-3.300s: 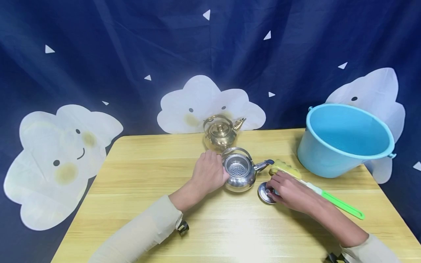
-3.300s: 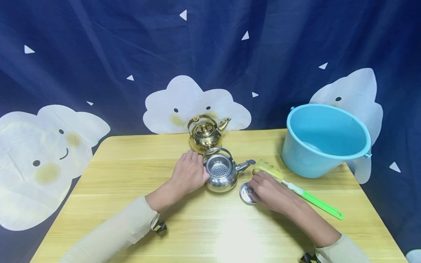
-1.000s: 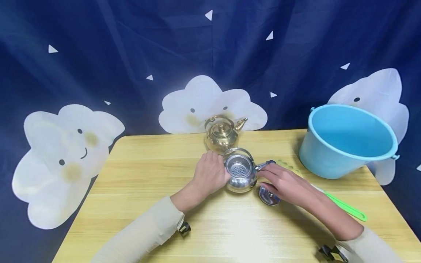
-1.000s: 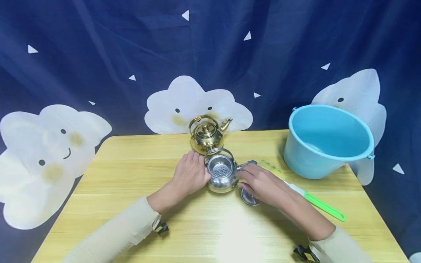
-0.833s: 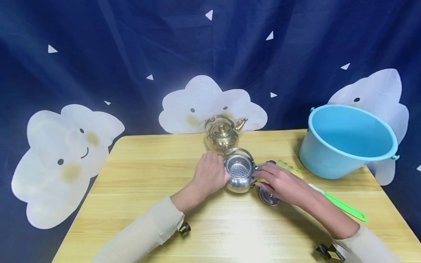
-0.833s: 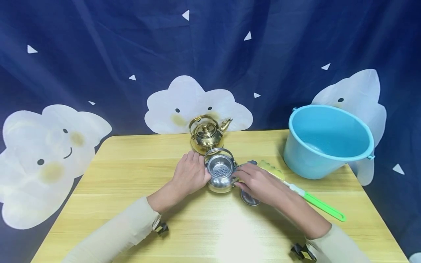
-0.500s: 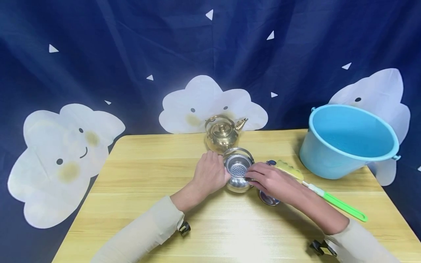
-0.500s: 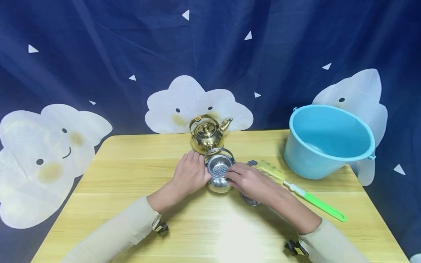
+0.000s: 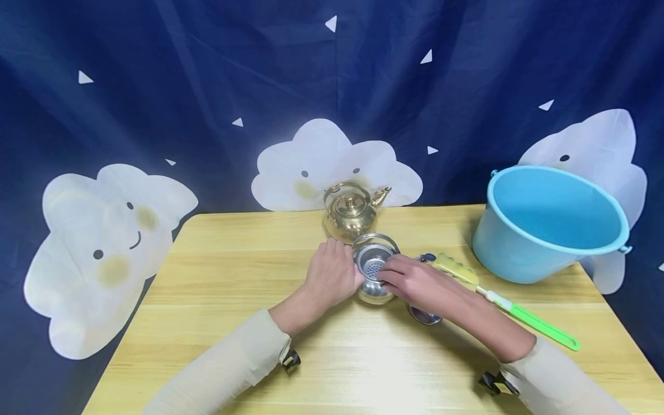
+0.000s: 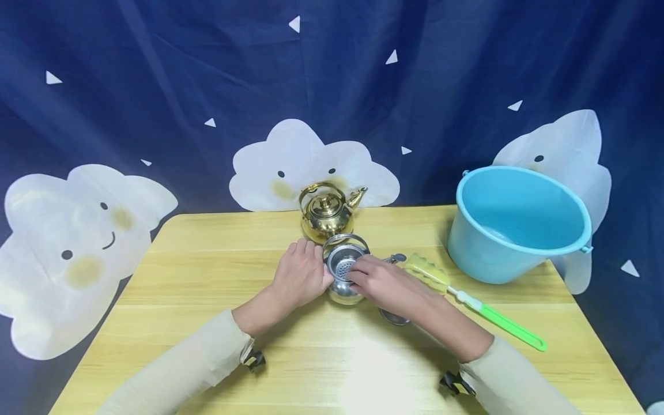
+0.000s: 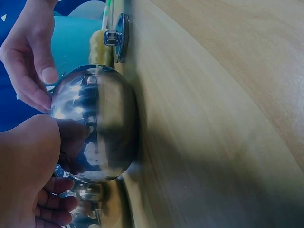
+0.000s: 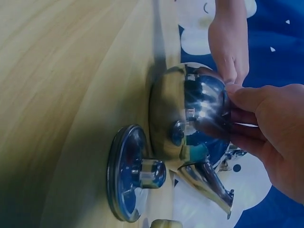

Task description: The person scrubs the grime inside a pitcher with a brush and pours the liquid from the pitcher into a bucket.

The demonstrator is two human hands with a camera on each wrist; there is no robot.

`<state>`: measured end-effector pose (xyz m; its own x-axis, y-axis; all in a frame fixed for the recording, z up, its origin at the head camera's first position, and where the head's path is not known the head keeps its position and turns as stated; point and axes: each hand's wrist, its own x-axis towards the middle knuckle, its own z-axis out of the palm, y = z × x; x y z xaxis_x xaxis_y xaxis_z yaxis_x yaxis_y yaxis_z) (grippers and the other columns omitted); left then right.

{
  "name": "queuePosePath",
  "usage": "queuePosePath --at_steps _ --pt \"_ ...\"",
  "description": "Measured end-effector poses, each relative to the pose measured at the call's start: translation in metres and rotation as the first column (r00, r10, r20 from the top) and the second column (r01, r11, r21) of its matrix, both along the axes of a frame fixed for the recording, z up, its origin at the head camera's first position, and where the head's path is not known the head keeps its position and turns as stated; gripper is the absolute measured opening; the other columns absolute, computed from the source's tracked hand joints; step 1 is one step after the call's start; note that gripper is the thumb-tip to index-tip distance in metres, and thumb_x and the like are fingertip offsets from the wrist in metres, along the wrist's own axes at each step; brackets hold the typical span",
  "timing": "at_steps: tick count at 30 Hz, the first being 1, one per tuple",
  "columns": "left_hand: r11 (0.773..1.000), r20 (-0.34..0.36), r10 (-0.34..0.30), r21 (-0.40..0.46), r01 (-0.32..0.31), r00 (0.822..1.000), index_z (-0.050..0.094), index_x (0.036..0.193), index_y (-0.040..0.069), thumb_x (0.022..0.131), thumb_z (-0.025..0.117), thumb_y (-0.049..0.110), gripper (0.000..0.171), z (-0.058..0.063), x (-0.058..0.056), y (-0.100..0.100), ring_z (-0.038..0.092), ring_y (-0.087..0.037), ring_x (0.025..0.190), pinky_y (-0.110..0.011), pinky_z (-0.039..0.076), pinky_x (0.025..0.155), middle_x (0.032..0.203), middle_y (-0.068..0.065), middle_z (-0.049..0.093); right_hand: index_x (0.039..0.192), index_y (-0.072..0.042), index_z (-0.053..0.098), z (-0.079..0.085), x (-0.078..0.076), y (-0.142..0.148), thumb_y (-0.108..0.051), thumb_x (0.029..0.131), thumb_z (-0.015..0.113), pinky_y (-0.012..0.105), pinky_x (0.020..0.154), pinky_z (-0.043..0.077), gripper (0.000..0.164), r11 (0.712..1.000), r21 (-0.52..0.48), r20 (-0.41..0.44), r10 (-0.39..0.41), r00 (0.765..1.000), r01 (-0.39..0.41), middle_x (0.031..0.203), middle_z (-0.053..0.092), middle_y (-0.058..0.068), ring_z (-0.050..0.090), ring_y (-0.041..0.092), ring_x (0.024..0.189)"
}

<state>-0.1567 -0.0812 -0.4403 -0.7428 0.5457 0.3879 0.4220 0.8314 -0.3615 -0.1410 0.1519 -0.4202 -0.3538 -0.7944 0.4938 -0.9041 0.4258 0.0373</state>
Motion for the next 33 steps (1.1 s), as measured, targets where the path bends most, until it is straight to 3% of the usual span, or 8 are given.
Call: queuePosePath --at_steps 5,8,11,14,19,25,33 --pt "1.000 -0.019 -0.013 0.012 0.013 1.000 0.055 0.074 0.013 0.092 0.052 0.042 0.034 -0.001 0.000 0.000 0.045 -0.017 0.067 -0.028 0.037 0.058 0.070 0.000 0.053 0.104 -0.007 0.078 0.002 -0.005 -0.004 -0.016 0.086 0.080 0.031 0.089 0.058 0.020 0.995 0.097 -0.146 0.043 0.988 -0.029 0.099 0.076 0.000 0.069 0.018 0.098" --pt "0.999 -0.036 -0.024 0.027 0.025 0.999 0.054 0.073 0.013 0.090 0.053 0.041 0.033 -0.002 -0.001 0.000 0.044 -0.017 0.066 -0.028 0.036 0.058 0.070 0.000 0.052 0.104 -0.008 0.078 0.002 -0.007 -0.006 -0.017 0.086 0.080 0.031 0.088 0.058 0.020 0.992 0.121 -0.172 0.057 0.983 -0.037 0.099 0.077 -0.001 0.068 0.017 0.095" --pt "0.999 -0.049 -0.032 0.039 0.034 0.998 0.054 0.071 0.013 0.088 0.053 0.040 0.032 -0.003 -0.001 0.000 0.043 -0.017 0.065 -0.028 0.035 0.057 0.068 0.000 0.051 0.105 -0.008 0.079 0.003 -0.007 -0.008 -0.015 0.087 0.079 0.029 0.083 0.057 0.020 0.992 0.117 -0.124 0.054 0.991 -0.039 0.098 0.077 -0.002 0.068 0.015 0.090" --pt "0.999 -0.050 -0.033 0.038 0.035 0.998 0.053 0.070 0.013 0.087 0.052 0.039 0.030 -0.002 -0.001 0.000 0.041 -0.017 0.065 -0.028 0.034 0.056 0.068 0.000 0.050 0.105 -0.009 0.078 0.005 -0.006 -0.009 -0.013 0.088 0.078 0.028 0.078 0.057 0.017 0.996 0.089 -0.015 0.026 1.000 -0.024 0.095 0.077 -0.002 0.066 0.013 0.085" --pt "0.999 -0.042 -0.025 0.028 0.027 0.999 0.053 0.071 0.014 0.087 0.052 0.038 0.029 0.000 0.000 -0.001 0.040 -0.017 0.065 -0.028 0.034 0.057 0.068 0.000 0.050 0.101 -0.008 0.077 0.007 -0.006 -0.012 -0.011 0.090 0.076 0.027 0.074 0.057 0.011 0.998 0.058 0.122 -0.009 0.993 0.001 0.087 0.074 -0.001 0.065 0.012 0.080" --pt "0.999 -0.063 -0.028 0.028 0.030 0.998 0.052 0.070 0.014 0.087 0.052 0.038 0.029 -0.001 0.000 -0.001 0.041 -0.017 0.065 -0.028 0.033 0.056 0.067 0.001 0.050 0.095 -0.010 0.077 0.009 -0.004 -0.015 -0.010 0.091 0.074 0.027 0.072 0.057 0.005 0.998 0.060 0.158 -0.030 0.987 0.021 0.084 0.072 -0.001 0.064 0.012 0.078" --pt "0.999 -0.068 -0.029 0.037 0.031 0.997 0.053 0.070 0.014 0.089 0.053 0.039 0.031 0.000 0.001 -0.001 0.042 -0.017 0.065 -0.028 0.035 0.056 0.067 0.000 0.050 0.095 -0.007 0.076 0.011 -0.001 -0.017 -0.011 0.087 0.080 0.028 0.074 0.058 0.009 0.993 0.085 0.170 -0.091 0.981 0.078 0.086 0.071 0.002 0.066 0.014 0.080"
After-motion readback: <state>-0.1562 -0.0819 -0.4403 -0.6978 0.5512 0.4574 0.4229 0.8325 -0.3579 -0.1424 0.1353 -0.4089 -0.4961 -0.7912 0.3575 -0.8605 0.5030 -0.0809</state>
